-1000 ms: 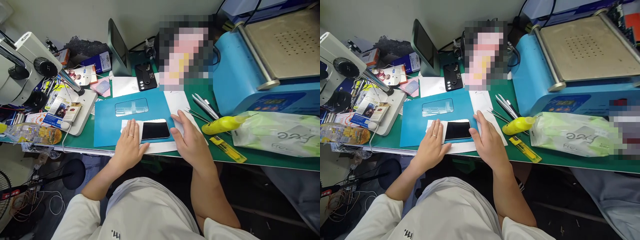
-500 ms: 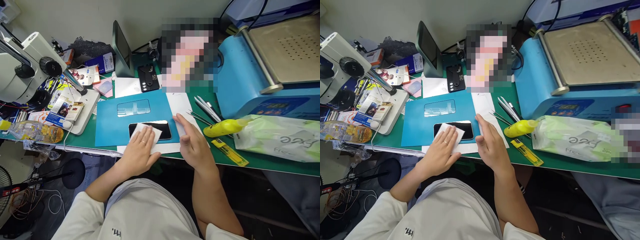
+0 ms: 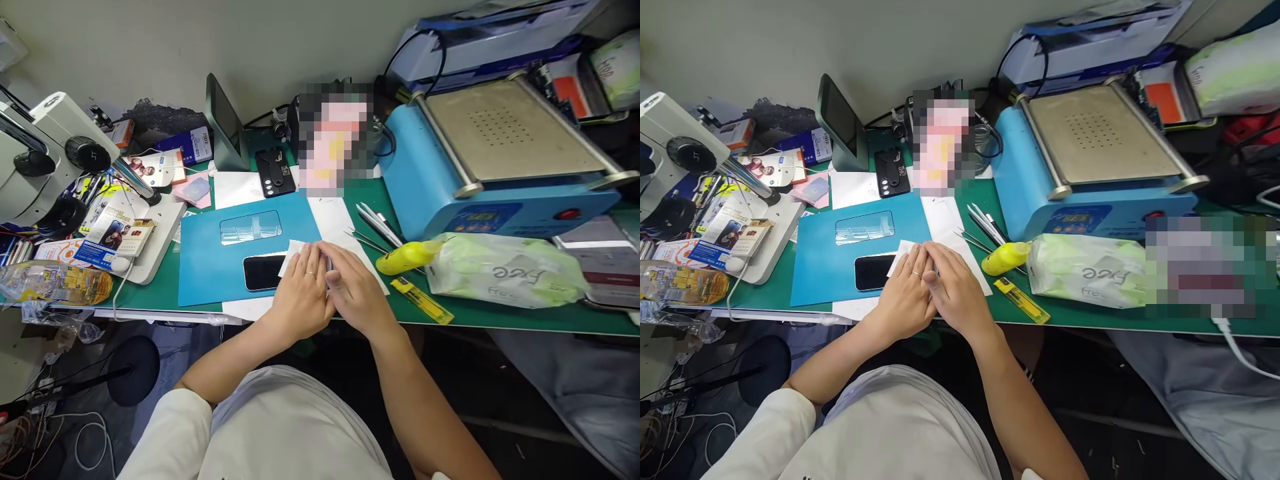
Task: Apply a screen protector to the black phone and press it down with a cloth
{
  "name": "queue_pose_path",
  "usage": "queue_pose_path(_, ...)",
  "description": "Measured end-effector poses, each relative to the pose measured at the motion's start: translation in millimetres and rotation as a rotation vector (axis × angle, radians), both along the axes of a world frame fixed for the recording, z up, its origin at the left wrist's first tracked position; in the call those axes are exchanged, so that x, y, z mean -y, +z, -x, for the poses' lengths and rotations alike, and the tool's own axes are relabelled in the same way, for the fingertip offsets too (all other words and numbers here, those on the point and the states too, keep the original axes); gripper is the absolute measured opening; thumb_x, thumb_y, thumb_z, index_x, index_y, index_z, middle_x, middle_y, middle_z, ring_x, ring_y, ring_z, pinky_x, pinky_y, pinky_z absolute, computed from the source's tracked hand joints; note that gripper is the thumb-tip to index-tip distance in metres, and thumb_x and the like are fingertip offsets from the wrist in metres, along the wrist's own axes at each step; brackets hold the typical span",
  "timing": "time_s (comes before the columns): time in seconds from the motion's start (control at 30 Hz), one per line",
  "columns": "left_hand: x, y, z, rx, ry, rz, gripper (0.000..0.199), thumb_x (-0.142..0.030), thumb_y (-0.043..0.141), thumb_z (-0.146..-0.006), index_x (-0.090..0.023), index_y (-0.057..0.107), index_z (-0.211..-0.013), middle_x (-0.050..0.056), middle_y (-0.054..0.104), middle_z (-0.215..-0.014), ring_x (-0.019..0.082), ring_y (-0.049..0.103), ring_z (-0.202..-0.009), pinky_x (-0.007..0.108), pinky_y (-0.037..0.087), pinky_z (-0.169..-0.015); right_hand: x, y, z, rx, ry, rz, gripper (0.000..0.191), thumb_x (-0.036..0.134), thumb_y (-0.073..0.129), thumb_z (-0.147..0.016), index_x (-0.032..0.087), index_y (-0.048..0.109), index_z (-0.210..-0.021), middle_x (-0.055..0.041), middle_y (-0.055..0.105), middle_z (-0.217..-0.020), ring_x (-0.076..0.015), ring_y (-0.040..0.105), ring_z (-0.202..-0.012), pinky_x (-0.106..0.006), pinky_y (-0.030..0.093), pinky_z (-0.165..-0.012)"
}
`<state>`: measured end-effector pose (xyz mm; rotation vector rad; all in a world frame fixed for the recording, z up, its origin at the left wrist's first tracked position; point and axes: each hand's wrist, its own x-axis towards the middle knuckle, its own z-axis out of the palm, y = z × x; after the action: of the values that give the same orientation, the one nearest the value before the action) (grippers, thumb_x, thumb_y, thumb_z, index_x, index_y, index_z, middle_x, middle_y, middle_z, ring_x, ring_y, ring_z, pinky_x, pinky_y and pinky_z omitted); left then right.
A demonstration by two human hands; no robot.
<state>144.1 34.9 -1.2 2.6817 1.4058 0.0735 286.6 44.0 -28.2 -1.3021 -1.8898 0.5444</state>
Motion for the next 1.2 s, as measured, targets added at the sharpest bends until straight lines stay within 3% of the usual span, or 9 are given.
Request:
queue_pose_path(0.2,25,9.4,57,-0.026,0.043,-0.014,0.068,-0.046,0.035,-0.106,0.000,0.033,-0.156,0.023,0.023,-0.169,0.034,0.020,-0.159,0.051,0.031,-0.126,0,-0.5,1,0.110,0.003,0.052,0.066,0.060,0.034,-0.103,0.016,0.049,-0.150,-0.0176,0.060,-0.147,-0.0329,0.050,-0.142,-0.055,0.044,-0.117)
queue_pose_path(0.37,44,13.9,94,-0.051,0.161,-0.026,0.066,-0.042,0.035,-0.107,-0.004,0.021,-0.160,0.024,0.021,-0.169,0.033,0.013,-0.160,0.057,0.032,-0.126,0,8.3,0,0.240,0.139,0.115,0.083,0.062,0.052,-0.096,0.022,0.023,-0.163,-0.0166,0.043,-0.162,-0.0376,0.034,-0.153,-0.062,0.040,-0.118)
queue_pose_path(0.47,45,14.3,99,-0.066,0.175,-0.033,0.066,-0.038,0.035,-0.107,-0.005,0.018,-0.161,0.025,0.020,-0.169,0.033,0.012,-0.160,0.057,0.030,-0.127,-1,10.7,-1,0.261,0.174,0.145,0.085,0.057,0.055,-0.097,0.026,0.014,-0.165,-0.0150,0.037,-0.166,-0.0368,0.027,-0.156,-0.063,0.036,-0.120)
queue_pose_path(0.57,34,16.6,93,-0.080,0.160,-0.013,0.064,-0.039,0.033,-0.108,-0.003,0.021,-0.160,0.026,0.020,-0.169,0.033,0.013,-0.159,0.056,0.031,-0.126,-2,9.1,-2,0.237,0.176,0.177,0.081,0.053,0.054,-0.098,0.028,0.015,-0.164,-0.0124,0.035,-0.167,-0.0351,0.026,-0.157,-0.062,0.035,-0.121)
queue_pose_path(0.73,8,17.0,54,-0.055,0.077,0.032,0.071,-0.049,0.030,-0.108,0.003,0.030,-0.156,0.027,0.023,-0.167,0.037,0.018,-0.158,0.054,0.029,-0.127,-4,3.0,-2,0.181,0.165,0.183,0.081,0.051,0.059,-0.096,0.028,0.020,-0.163,-0.0106,0.042,-0.164,-0.0334,0.028,-0.155,-0.060,0.035,-0.122)
queue_pose_path(0.87,6,14.7,37,-0.026,0.004,0.035,0.071,-0.048,0.032,-0.107,0.003,0.031,-0.156,0.024,0.022,-0.168,0.034,0.016,-0.159,0.051,0.025,-0.129,-4,2.7,-2,0.148,0.154,0.183,0.078,0.042,0.059,-0.096,0.028,0.021,-0.163,-0.0113,0.048,-0.159,-0.0331,0.032,-0.154,-0.061,0.036,-0.121)
queue_pose_path(0.97,16,17.2,59,-0.045,-0.002,0.041,0.066,-0.043,0.035,-0.107,0.001,0.031,-0.157,0.023,0.021,-0.169,0.034,0.015,-0.160,0.053,0.028,-0.128,-4,7.1,-1,0.139,0.150,0.208,0.083,0.046,0.063,-0.093,0.029,0.020,-0.163,-0.0111,0.049,-0.158,-0.0344,0.032,-0.154,-0.062,0.036,-0.121)
queue_pose_path(1.1,32,24.5,103,-0.099,0.115,0.025,0.064,-0.038,0.034,-0.107,-0.002,0.025,-0.159,0.024,0.021,-0.169,0.034,0.015,-0.159,0.057,0.031,-0.126,-3,12.3,-1,0.138,0.153,0.234,0.083,0.046,0.062,-0.095,0.033,0.017,-0.163,-0.0094,0.047,-0.159,-0.0345,0.030,-0.154,-0.062,0.038,-0.119)
queue_pose_path(1.2,39,28.5,119,-0.113,0.127,0.019,0.065,-0.036,0.035,-0.107,-0.006,0.019,-0.162,0.022,0.019,-0.170,0.033,0.012,-0.160,0.058,0.031,-0.126,-2,12.9,-2,0.114,0.177,0.200,0.080,0.046,0.060,-0.096,0.034,0.018,-0.162,-0.0116,0.046,-0.157,-0.0355,0.033,-0.152,-0.062,0.041,-0.118)
